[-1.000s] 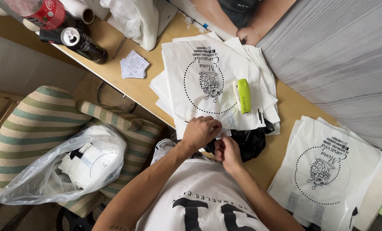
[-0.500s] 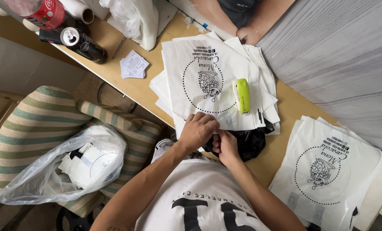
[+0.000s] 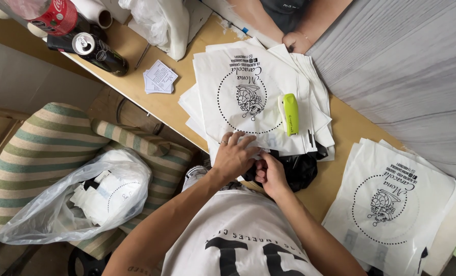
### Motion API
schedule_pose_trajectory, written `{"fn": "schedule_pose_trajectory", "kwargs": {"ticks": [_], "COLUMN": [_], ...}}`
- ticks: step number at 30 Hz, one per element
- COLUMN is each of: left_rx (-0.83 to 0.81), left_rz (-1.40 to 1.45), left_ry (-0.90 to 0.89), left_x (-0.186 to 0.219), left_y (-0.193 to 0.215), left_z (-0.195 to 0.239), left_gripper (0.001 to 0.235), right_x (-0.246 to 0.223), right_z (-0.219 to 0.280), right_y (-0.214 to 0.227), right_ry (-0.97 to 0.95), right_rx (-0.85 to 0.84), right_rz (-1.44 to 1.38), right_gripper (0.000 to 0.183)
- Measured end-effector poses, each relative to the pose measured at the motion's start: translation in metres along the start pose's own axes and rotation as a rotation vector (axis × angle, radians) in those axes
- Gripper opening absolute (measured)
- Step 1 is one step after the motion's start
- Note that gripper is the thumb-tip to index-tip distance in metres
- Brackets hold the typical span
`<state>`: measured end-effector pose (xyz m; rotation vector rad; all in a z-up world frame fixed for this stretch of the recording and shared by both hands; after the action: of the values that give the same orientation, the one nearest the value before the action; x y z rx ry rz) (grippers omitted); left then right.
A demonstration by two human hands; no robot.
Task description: Attaching black handles to white printed shopping bags using a handheld fastening tool.
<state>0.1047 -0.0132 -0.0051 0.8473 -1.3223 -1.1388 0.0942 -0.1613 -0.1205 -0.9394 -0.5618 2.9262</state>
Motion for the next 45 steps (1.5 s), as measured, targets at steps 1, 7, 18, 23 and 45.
{"fn": "schedule_pose_trajectory", "kwargs": {"ticks": [1,7,18,23,45], "left_rx": [0.012,0.033,-0.073,-0.046,-0.084], "left_rz": [-0.020,-0.068,-0.100,-0.094,-0.059], "left_ry": [-0.002,0.005,-0.019,-0.024,-0.085], "left_x": [-0.001,-0.016,-0.016,-0.018,0.004], "left_y": [0.001,-0.007,-0.018,-0.011,-0.023], "left_z": [-0.002,-0.012,-0.021,-0.019,-0.009], "left_gripper": [0.029,0.016,0.021,0.021,0.020], "right_x": [0.001,-0.080,-0.210,-0.217,-0.028], "right_z": [-0.002,0.050,-0.050,-0.020,0.053], "right_y": [0.001,-0.024,0.024,0.046,0.018], "right_ry": [-0.016,-0.015,0.444,0.502,0.154], "right_rx": [-0.019,-0.115,0.303,0.362,-0.070], "right_rz": [0.012,0.409,1.476,1.277,0.665], "right_gripper": [0.021,0.039,0.074,0.064,0.071]}}
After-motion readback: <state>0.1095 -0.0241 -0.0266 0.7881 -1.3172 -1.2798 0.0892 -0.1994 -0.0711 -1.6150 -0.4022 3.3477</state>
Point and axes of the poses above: each hand's wrist, its own z-axis away from the middle knuckle, its own y-axis out of the back of the hand, x = y × z, the point moved 10 cm from there along -z, towards the middle knuckle, and after that the axes turned 9 degrees about -x, right-handed, at the moved point
